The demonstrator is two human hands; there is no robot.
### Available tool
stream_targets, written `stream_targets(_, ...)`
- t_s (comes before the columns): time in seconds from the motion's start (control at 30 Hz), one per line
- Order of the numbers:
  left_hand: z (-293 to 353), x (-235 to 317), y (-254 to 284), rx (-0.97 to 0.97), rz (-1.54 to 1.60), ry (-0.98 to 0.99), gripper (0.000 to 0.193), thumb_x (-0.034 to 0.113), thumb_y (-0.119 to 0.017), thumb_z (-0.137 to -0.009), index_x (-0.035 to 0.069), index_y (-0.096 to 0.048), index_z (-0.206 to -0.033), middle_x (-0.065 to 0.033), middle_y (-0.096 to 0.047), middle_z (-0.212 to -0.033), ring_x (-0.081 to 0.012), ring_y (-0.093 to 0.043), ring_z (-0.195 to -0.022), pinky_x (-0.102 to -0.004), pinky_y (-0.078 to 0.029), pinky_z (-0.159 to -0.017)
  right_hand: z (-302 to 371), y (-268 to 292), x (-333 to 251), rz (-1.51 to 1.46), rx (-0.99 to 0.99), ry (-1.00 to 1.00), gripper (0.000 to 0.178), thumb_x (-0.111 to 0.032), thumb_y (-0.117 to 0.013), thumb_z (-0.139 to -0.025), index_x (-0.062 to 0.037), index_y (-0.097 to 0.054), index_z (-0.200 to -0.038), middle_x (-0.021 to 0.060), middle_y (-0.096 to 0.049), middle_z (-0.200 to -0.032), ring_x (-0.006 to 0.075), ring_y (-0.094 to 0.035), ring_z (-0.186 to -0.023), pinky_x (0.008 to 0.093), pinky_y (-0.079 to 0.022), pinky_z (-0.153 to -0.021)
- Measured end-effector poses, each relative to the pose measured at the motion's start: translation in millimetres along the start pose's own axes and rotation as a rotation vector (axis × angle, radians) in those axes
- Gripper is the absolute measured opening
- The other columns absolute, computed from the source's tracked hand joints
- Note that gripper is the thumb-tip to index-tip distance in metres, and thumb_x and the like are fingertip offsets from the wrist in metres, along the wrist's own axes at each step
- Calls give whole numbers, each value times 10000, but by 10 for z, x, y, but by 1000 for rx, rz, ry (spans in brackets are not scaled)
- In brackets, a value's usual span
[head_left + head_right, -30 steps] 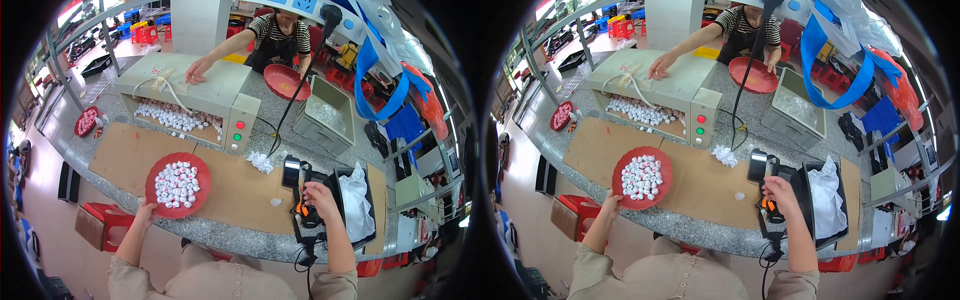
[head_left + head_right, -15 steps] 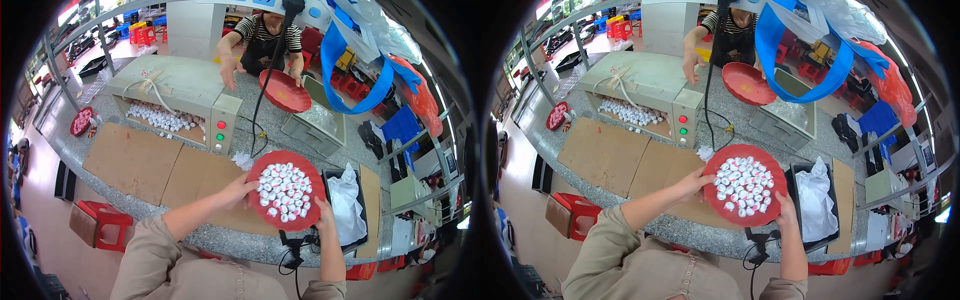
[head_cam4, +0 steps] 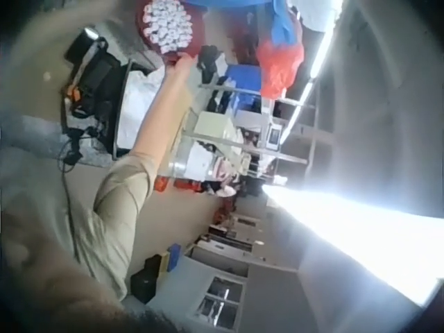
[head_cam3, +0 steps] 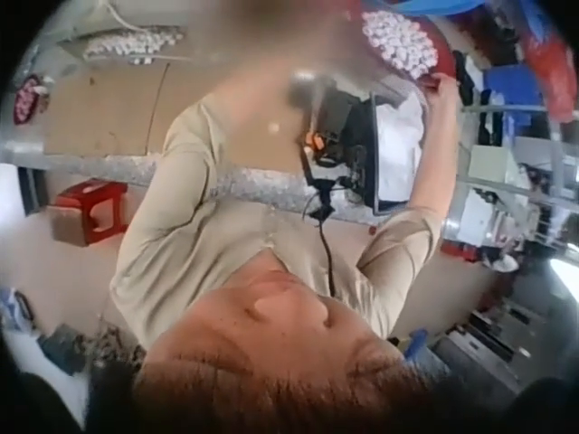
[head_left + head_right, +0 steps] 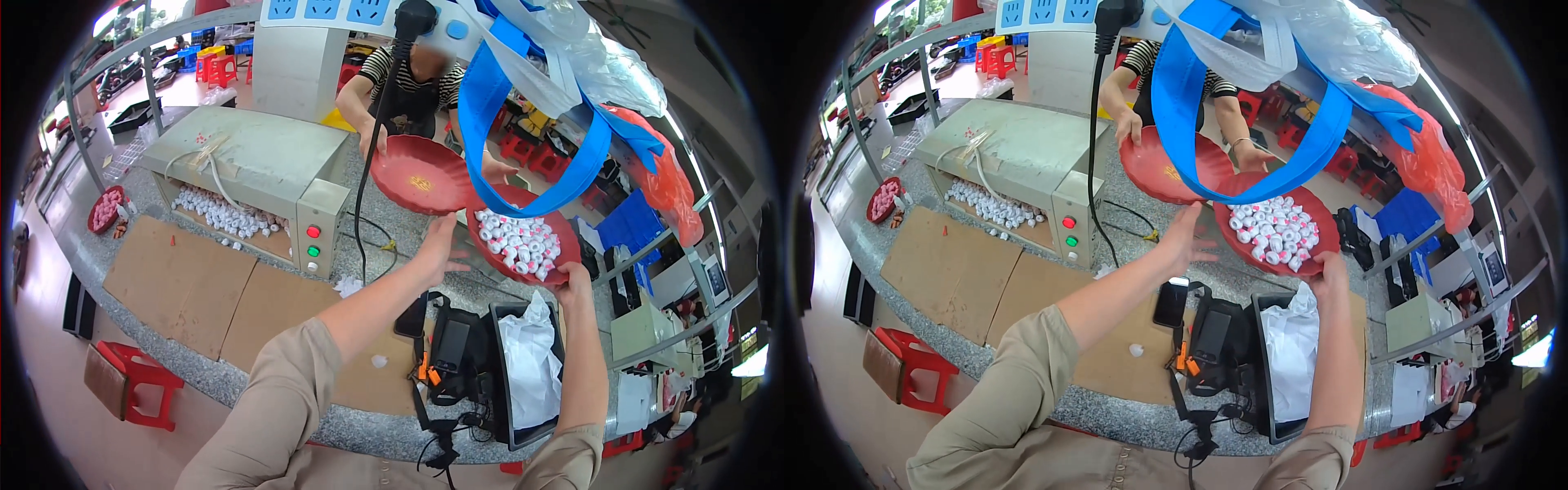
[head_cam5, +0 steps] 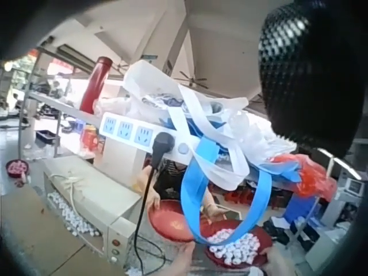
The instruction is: The person picks up white and pink plastic components, applies glue to the white part from a squeeze bottle, and joins them together. After repeating this assembly process, the person hands the tray of finished items to another worker.
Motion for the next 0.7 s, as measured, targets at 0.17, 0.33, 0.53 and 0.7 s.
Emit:
stream_targets(0.17,41,299,-183,-106,15,-125,692,467,-466,-799,150,-102,-1295,-189,-235,-1245,-372,-477,-919,-451,-475,-691,-15,-700,-72,27,-19,-79,512,53,-342,-596,35,-375,-1107,187,-456,-1093,402,-482,-988,604,-420,-770)
stream_targets(0.33,-21,675,67,25,46,-147,685,381,-448,-822,171,-11,-1307,-224,-311,-1196,-429,-444,-986,-451,-489,-665,179,-1351,-160,104,-78,12,433,17,-349,-681,3,-359,-1113,200,-464,-1082,392,-476,-1002,590,-406,-797)
stream_targets(0.53,-255,695,502,70,144,-144,482,154,-277,-862,191,-89,-1304,-190,-425,-1156,-386,-552,-829,-401,-522,-619,-160,-1871,-655,748,58,523,313,-163,-513,-641,2,-521,-906,144,-528,-933,327,-560,-804,548,-470,-629)
stream_targets(0.7,-564,517,272,-15,252,-93,348,170,-215,-867,86,-426,-1131,-130,-522,-1064,-278,-584,-748,-346,-526,-605,-769,-1961,-572,351,-230,152,406,-261,-544,-654,-32,-499,-987,149,-528,-958,345,-520,-915,533,-476,-627)
Point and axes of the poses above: each hand's wrist, its own z-axis away from the middle knuckle, its own y-axis out of the back of the hand, x = y × z, the point moved 9 cm from there along -z, towards the middle knuckle
